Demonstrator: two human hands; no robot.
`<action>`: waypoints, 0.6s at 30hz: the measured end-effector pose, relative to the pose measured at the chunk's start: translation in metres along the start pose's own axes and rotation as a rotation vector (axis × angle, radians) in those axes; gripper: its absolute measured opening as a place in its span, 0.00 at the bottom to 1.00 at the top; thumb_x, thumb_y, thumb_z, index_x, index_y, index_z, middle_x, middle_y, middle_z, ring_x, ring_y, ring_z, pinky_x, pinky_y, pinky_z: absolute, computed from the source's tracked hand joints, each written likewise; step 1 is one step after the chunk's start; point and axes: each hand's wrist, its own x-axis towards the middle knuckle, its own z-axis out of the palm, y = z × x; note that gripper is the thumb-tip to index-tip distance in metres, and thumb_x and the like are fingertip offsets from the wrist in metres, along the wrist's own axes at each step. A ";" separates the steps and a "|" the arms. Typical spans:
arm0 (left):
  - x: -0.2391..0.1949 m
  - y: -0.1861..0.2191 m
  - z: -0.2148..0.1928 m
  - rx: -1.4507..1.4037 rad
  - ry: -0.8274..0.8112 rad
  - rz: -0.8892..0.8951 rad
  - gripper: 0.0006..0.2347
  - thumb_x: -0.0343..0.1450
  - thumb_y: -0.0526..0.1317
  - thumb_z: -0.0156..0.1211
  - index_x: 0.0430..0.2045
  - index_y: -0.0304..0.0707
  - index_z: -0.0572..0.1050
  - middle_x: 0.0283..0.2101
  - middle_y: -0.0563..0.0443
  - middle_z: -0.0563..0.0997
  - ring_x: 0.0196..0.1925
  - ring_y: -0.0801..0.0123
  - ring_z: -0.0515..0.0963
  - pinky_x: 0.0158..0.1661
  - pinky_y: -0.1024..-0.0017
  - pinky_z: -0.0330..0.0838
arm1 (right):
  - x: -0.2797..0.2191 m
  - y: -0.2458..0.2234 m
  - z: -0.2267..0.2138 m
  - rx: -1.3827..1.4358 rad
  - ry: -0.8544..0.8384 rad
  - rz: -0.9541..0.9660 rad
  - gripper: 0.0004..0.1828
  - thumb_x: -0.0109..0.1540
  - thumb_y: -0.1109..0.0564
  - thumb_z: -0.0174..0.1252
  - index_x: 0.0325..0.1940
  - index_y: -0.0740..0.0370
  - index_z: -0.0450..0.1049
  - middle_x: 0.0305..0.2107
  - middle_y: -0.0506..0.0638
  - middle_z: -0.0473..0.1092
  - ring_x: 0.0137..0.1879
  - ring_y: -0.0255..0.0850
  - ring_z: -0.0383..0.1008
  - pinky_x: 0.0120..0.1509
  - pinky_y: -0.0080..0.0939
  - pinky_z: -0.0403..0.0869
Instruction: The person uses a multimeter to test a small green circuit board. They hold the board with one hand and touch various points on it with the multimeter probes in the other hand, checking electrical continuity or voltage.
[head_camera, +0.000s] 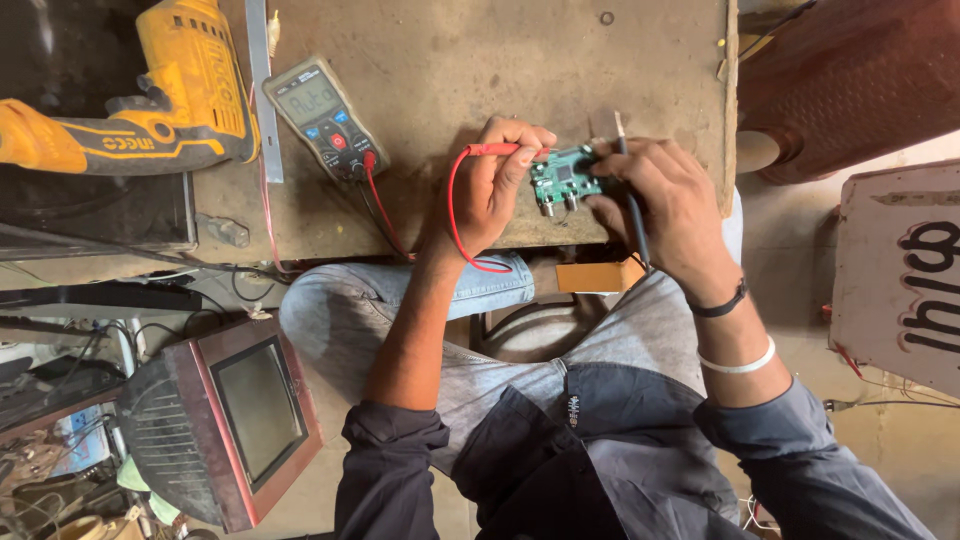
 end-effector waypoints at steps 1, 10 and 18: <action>0.001 -0.002 0.000 -0.045 0.017 -0.014 0.10 0.84 0.41 0.46 0.45 0.32 0.70 0.50 0.44 0.81 0.51 0.66 0.84 0.54 0.70 0.78 | -0.001 0.000 0.001 -0.013 0.010 0.011 0.17 0.62 0.57 0.71 0.50 0.62 0.74 0.49 0.54 0.75 0.54 0.52 0.75 0.57 0.48 0.73; -0.003 -0.005 0.001 -0.055 0.061 -0.027 0.10 0.84 0.42 0.45 0.46 0.31 0.69 0.51 0.43 0.81 0.51 0.67 0.83 0.53 0.71 0.78 | -0.012 0.006 0.004 -0.031 0.079 0.091 0.13 0.64 0.59 0.71 0.46 0.62 0.73 0.37 0.54 0.71 0.43 0.51 0.70 0.47 0.47 0.70; -0.001 0.002 0.002 -0.074 0.034 -0.011 0.09 0.84 0.41 0.46 0.46 0.32 0.69 0.51 0.44 0.80 0.51 0.66 0.82 0.55 0.70 0.78 | -0.018 0.022 -0.002 0.531 0.133 0.352 0.09 0.72 0.61 0.64 0.49 0.63 0.68 0.38 0.47 0.73 0.39 0.31 0.70 0.45 0.29 0.70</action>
